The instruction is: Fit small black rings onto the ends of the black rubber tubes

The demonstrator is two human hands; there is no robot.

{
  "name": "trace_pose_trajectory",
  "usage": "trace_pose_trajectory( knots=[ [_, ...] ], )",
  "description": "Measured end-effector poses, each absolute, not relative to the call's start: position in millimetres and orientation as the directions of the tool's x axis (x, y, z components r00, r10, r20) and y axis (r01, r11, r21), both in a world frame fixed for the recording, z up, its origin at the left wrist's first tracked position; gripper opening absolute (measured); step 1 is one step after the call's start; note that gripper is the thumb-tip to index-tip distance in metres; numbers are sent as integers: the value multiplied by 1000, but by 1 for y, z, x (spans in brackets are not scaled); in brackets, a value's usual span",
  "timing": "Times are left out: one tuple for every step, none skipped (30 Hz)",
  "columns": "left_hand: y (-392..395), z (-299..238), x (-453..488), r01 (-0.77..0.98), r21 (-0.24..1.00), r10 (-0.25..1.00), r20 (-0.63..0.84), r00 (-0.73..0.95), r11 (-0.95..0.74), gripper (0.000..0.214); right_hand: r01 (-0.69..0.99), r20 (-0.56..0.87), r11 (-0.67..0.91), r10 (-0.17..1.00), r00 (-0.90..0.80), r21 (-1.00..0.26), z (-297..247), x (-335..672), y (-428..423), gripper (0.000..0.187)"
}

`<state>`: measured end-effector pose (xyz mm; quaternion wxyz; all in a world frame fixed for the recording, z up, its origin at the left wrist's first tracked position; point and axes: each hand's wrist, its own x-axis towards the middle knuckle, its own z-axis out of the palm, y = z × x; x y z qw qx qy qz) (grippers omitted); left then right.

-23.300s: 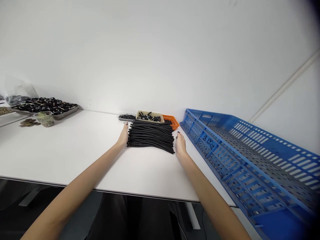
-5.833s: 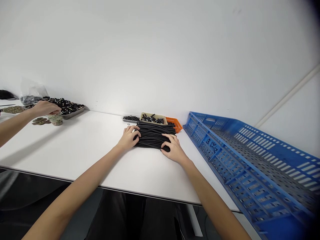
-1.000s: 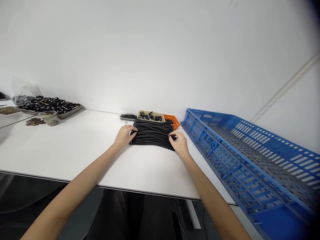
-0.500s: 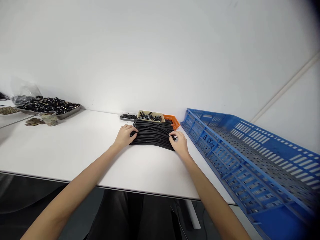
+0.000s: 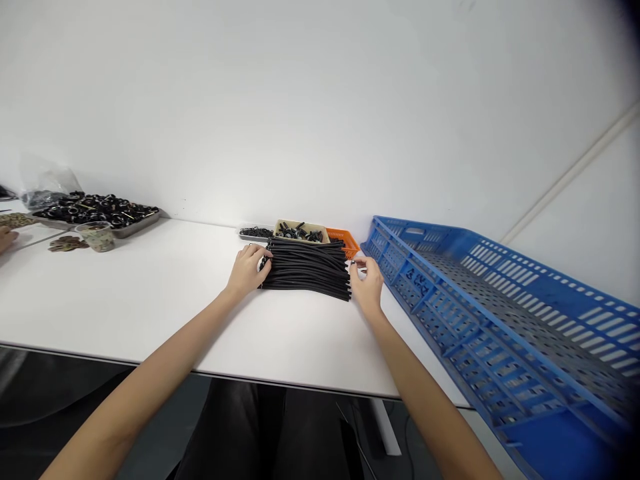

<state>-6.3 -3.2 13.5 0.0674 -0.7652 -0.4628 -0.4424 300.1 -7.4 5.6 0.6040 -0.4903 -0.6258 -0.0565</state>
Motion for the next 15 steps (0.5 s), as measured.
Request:
trace_pose_trajectory(
  knots=[
    [-3,14,-6,769,314,650,741,169,-557,15,675,797,494,554,241,-547,6,300,-8,14],
    [-4,14,-6,769,324,653,741,155,-551,15,666,782,476,561,273,-574,6,301,-8,15],
    [-4,15,-6,767,339,657,741,140,-546,15,655,766,460,566,304,-599,6,301,-8,17],
    [-5,16,-5,762,356,661,740,123,-541,15,643,751,446,569,334,-623,6,302,-7,18],
    [-5,17,-5,754,377,664,740,104,-538,15,629,737,435,572,360,-644,6,302,-7,20],
    [-6,17,-4,743,399,668,739,86,-537,15,616,724,426,574,382,-663,5,303,-6,21],
    [-6,18,-4,727,427,674,736,67,-538,16,601,712,421,576,401,-679,5,304,-5,23],
    [-6,18,-3,704,462,683,729,45,-540,17,585,700,417,576,422,-696,4,305,-4,24],
    [-6,18,-3,670,511,697,717,14,-539,17,562,684,412,574,451,-717,3,306,-2,25],
    [-5,17,-3,625,574,718,695,-29,-530,18,531,657,402,574,488,-746,2,308,1,26],
    [-3,15,-2,569,646,747,660,-82,-508,20,489,617,384,579,534,-783,0,310,4,27],
    [-1,14,-2,508,720,779,611,-139,-474,21,434,560,356,589,583,-827,-3,313,7,28],
    [2,11,-2,444,788,812,550,-196,-426,23,373,490,319,606,627,-871,-7,317,11,29],
    [4,9,-3,381,847,844,479,-243,-371,25,315,420,279,627,656,-907,-11,321,15,30],
    [7,7,-3,318,895,872,403,-279,-312,27,271,364,244,650,667,-931,-16,325,19,32]
  ],
)
